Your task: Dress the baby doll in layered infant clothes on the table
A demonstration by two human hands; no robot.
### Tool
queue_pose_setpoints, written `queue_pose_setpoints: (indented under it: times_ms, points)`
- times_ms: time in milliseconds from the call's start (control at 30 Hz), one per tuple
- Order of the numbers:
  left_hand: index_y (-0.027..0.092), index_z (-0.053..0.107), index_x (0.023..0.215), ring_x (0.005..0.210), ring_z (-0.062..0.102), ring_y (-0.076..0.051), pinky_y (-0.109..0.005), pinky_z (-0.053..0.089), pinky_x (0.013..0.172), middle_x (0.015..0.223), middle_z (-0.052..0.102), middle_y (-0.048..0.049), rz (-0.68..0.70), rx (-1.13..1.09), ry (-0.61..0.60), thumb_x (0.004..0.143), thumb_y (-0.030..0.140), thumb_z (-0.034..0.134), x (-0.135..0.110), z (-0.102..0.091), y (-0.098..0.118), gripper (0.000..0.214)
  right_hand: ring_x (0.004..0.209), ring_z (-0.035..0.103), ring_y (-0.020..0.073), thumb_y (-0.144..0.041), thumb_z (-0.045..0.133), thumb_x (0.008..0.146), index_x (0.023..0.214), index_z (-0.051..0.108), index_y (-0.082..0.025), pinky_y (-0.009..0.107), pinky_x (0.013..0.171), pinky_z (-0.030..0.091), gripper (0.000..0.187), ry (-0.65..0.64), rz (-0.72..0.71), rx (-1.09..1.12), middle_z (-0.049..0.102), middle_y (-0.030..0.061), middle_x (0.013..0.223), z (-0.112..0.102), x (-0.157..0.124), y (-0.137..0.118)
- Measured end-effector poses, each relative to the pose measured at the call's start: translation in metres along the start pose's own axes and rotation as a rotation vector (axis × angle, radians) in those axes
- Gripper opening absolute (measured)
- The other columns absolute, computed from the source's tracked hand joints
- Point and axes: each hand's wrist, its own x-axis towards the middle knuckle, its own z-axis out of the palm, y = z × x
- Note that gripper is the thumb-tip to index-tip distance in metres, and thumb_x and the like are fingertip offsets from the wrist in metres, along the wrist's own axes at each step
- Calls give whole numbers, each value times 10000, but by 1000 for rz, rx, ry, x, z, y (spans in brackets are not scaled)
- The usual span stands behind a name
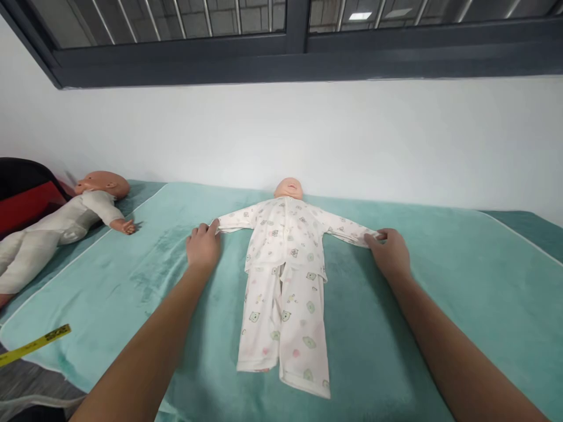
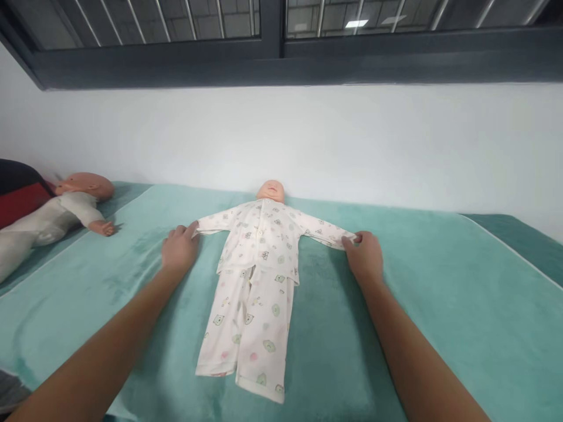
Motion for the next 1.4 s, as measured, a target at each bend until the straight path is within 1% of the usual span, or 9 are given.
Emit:
queue_pose_setpoints:
  times_ms: [100,233,400,633,800,1000,1067,1200,1400]
  points:
    - [177,508,1402,1088,535,-352,-424,403,821,1107,626,-186,29,64,-20,943,174,321,-1,-1,2,496,914,626,266,-490,570,850,1168,609,-154,360,772,447,464,-90,23,-53,697,119,995,1,0,-1]
    - [137,503,1397,1116,528,-349,-412,395,814,1139,612,-193,-30,109,-20,931,123,300,-3,0,2,509,965,622,291,-531,591,831,1191,594,-116,366,774,443,550,-57,30,-142,670,168,1082,2,3,-1]
    - [164,510,1395,1120,535,-333,-408,397,821,1176,596,-175,-134,132,-1,940,129,294,-4,4,2,505,869,628,244,-430,587,834,1177,604,-170,332,739,447,431,-112,4,-43,695,108,1001,4,6,7]
    - [183,507,1413,1095,550,-338,-419,413,828,1179,598,-173,-162,136,6,937,134,309,-4,5,2,518,874,599,222,-306,552,801,1076,605,-162,347,823,474,315,104,-1,232,662,90,957,13,40,4]
    - [176,519,1410,1114,555,-351,-436,434,858,1180,597,-183,-176,130,14,936,140,319,-2,6,1,516,930,592,246,-229,540,752,1064,599,-158,407,912,475,325,117,6,233,623,109,998,22,54,8]
    - [158,478,1451,1167,555,-351,-459,458,910,1280,569,-200,-203,69,69,912,135,367,-1,7,3,551,1266,475,313,-198,509,784,1214,567,-137,482,1065,406,438,237,-293,127,520,196,1327,21,40,7]
    - [141,449,1473,1268,506,-358,-473,443,969,1404,513,-208,-152,64,116,891,123,386,-2,7,4,586,1327,438,309,-243,480,855,1259,553,-127,472,1101,385,427,187,-442,84,504,199,1391,23,30,-6]
    - [133,410,1503,1460,350,-274,-434,325,1152,1564,416,-136,160,36,87,872,97,350,-3,9,4,635,1411,380,286,-378,385,970,1377,495,-124,453,1148,341,492,-23,-635,-39,453,177,1508,35,8,-36]
    - [176,411,1507,1467,367,-248,-485,219,1228,1564,428,-77,191,-38,-1,959,346,326,-1,15,3,580,1400,411,310,-442,264,1019,1416,478,-141,533,1137,304,542,-169,-441,-264,508,164,1485,39,5,-33]
